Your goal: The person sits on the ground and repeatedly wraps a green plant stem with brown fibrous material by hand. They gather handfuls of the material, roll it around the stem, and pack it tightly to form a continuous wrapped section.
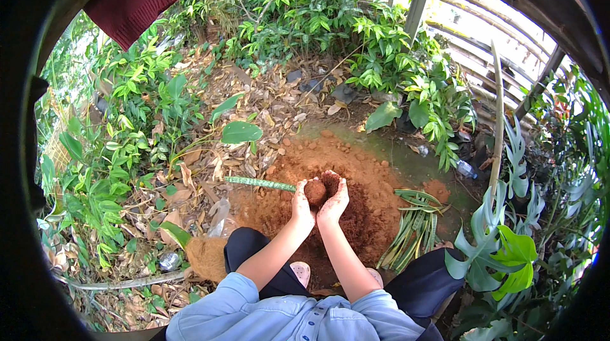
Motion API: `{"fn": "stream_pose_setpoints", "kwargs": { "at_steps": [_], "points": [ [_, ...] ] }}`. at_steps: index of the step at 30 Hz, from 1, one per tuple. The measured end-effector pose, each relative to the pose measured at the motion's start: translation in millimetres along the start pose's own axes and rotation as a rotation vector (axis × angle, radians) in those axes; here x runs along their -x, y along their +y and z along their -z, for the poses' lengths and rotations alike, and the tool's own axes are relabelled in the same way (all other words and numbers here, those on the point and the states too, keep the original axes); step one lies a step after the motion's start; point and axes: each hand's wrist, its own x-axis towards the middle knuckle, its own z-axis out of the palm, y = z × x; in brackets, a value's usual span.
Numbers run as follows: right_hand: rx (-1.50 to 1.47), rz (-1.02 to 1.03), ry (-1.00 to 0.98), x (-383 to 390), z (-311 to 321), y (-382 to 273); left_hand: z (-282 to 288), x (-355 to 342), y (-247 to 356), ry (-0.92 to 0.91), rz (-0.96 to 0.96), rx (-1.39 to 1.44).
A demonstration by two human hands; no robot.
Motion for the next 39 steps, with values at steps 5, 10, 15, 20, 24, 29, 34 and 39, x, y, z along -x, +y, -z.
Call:
{"fn": "stream_pose_setpoints", "kwargs": {
  "at_steps": [5, 10, 15, 20, 24, 29, 34, 39],
  "points": [
    [0.428, 0.26, -0.135, 4.3, 1.9, 2.5, -0.7, 0.8, -0.6, -0.068, 0.01, -0.047],
    [1.099, 0.773, -0.346, 11.0, -2.1, -0.6, 14.0, -17.0, 1.3, -0.595, 0.129, 0.033],
    [1.444, 0.938, -0.454, 9.2, -8.5, 0.2, 38.4, -67.9, -3.1, -0.551, 0.248, 0.15],
    [1.551, 0.98, -0.599, 7.0, -16.0, -1.5, 37.7, -68.2, -13.3, -0.514, 0.09, 0.242],
    [1.374, 0.669, -0.802, 1.6, -17.0, -17.4, 16.5, -47.4, -6.5, -0.581, 0.009, 0.273],
    [1.034, 0.615, -0.673, -21.6, -22.6, -43.0, 2.4, -40.1, 11.2, -0.244, 0.362, 0.402],
    [1.193, 0.727, -0.834, -32.3, -25.1, -42.7, 8.9, -43.1, 2.4, -0.341, 0.296, 0.267],
    [1.471, 1.101, -1.043, -25.3, -7.6, -16.2, 45.6, -82.3, -23.3, -0.544, 0.048, 0.23]
  ]
}}
